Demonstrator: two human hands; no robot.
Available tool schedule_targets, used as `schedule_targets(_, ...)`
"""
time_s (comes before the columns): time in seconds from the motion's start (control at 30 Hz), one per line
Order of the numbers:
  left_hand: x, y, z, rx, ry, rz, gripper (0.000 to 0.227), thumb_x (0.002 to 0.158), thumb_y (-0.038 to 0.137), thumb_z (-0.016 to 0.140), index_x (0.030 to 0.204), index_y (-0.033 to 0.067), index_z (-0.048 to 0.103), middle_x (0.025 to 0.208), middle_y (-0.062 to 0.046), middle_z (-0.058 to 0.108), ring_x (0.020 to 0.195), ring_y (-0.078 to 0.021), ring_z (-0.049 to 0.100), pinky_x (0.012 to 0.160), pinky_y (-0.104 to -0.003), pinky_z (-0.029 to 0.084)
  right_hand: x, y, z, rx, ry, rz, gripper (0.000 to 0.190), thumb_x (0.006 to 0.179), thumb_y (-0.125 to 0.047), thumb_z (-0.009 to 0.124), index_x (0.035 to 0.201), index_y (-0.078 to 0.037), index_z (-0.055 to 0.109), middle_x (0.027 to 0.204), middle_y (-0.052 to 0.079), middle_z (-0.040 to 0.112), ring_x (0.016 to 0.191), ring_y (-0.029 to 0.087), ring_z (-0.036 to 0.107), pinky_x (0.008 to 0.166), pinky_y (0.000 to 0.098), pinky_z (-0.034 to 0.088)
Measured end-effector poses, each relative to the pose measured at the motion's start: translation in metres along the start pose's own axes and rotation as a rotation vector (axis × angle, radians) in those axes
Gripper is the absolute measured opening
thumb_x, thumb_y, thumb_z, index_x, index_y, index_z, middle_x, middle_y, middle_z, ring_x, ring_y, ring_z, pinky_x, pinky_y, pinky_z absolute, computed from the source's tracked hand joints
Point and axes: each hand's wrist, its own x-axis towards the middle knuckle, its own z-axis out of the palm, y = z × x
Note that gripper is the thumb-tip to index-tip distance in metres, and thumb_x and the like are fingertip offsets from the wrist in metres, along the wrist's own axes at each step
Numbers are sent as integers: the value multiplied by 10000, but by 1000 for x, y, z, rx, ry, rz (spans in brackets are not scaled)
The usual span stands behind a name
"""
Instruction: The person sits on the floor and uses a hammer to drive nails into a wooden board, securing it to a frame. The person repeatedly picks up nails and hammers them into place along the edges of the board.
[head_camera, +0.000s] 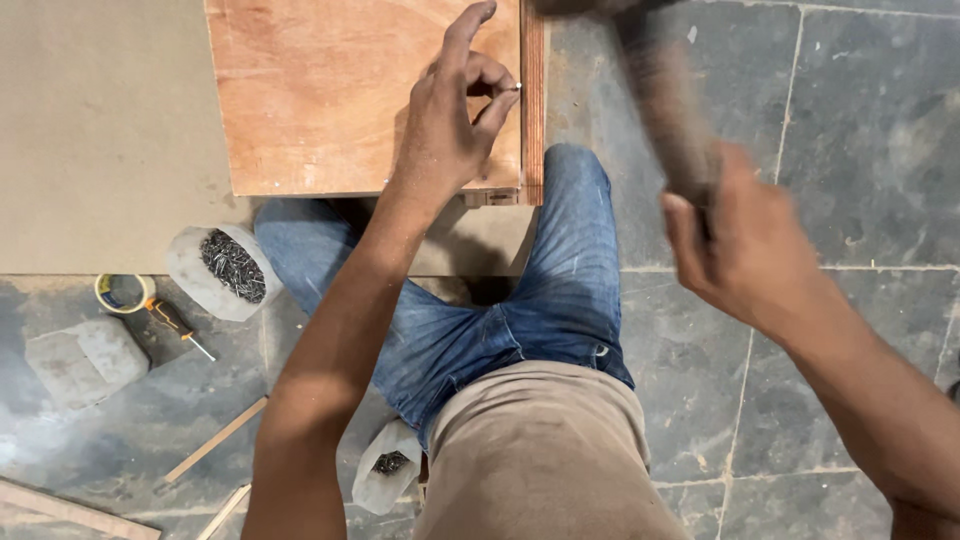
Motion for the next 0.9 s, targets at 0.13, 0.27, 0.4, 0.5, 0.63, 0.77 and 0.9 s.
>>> schedule_targets(0.13, -1, 5, -1, 78, 11, 11, 791, 957, 29, 803, 1571, 138, 315, 976, -4, 761, 982, -178, 744, 863, -334, 606, 13, -2, 9, -4, -245, 220, 358, 1047, -177, 616, 1270, 39, 439, 636, 185, 613, 535, 363, 643, 497, 456, 482)
schedule_targets(0.27, 3, 10, -2, 39, -22, -58, 786, 978, 57, 801, 1589, 154, 316, 1004, -19, 766, 953, -178, 751, 833, -345, 611, 11, -8, 4, 69, -140, 251, 406, 1031, -174, 608, 1333, 40, 441, 701, 204, 634, 572, 390, 665, 522, 467, 496)
schedule_targets(0.4, 9, 10, -19, -65, -80, -8, 729, 967, -21, 705, 1593, 143, 367, 1139, -89, 733, 1060, -222, 747, 924, -372, 619, 1, -2, 11, 24, 28, 167, 394, 1005, -181, 640, 1297, 34, 486, 809, 284, 640, 680, 480, 647, 569, 521, 490)
schedule_targets(0.5, 28, 5, -31, 9, -127, 23, 720, 912, -58, 656, 1571, 78, 402, 1238, -163, 694, 1168, -320, 667, 1003, -440, 551, -4, 8, 21, 143, 2, 353, 274, 987, -201, 633, 1176, -23, 544, 766, 258, 659, 701, 461, 674, 598, 528, 502)
schedule_targets(0.63, 61, 11, -22, 367, -119, 171, 667, 863, 156, 716, 1472, 37, 473, 1446, -240, 534, 1385, -403, 461, 1153, -502, 360, -11, 13, 36, 258, 107, 293, 311, 947, -201, 649, 1182, -16, 563, 722, 249, 660, 651, 447, 668, 571, 509, 510)
schedule_targets(0.77, 89, 9, -16, 489, -154, 197, 557, 999, 212, 569, 1505, 21, 436, 1546, -218, 452, 1455, -387, 392, 1187, -513, 290, -2, 18, 27, 293, 134, 263, 305, 946, -199, 663, 1155, -7, 550, 675, 244, 639, 614, 447, 647, 549, 510, 484)
schedule_targets(0.9, 124, 25, -4, 381, -123, 107, 529, 999, 247, 529, 1493, 74, 450, 1544, -212, 441, 1417, -383, 418, 1180, -475, 341, 17, 15, -1, 377, 126, 285, 243, 960, -186, 673, 1076, -13, 549, 664, 244, 623, 620, 437, 629, 547, 504, 463)
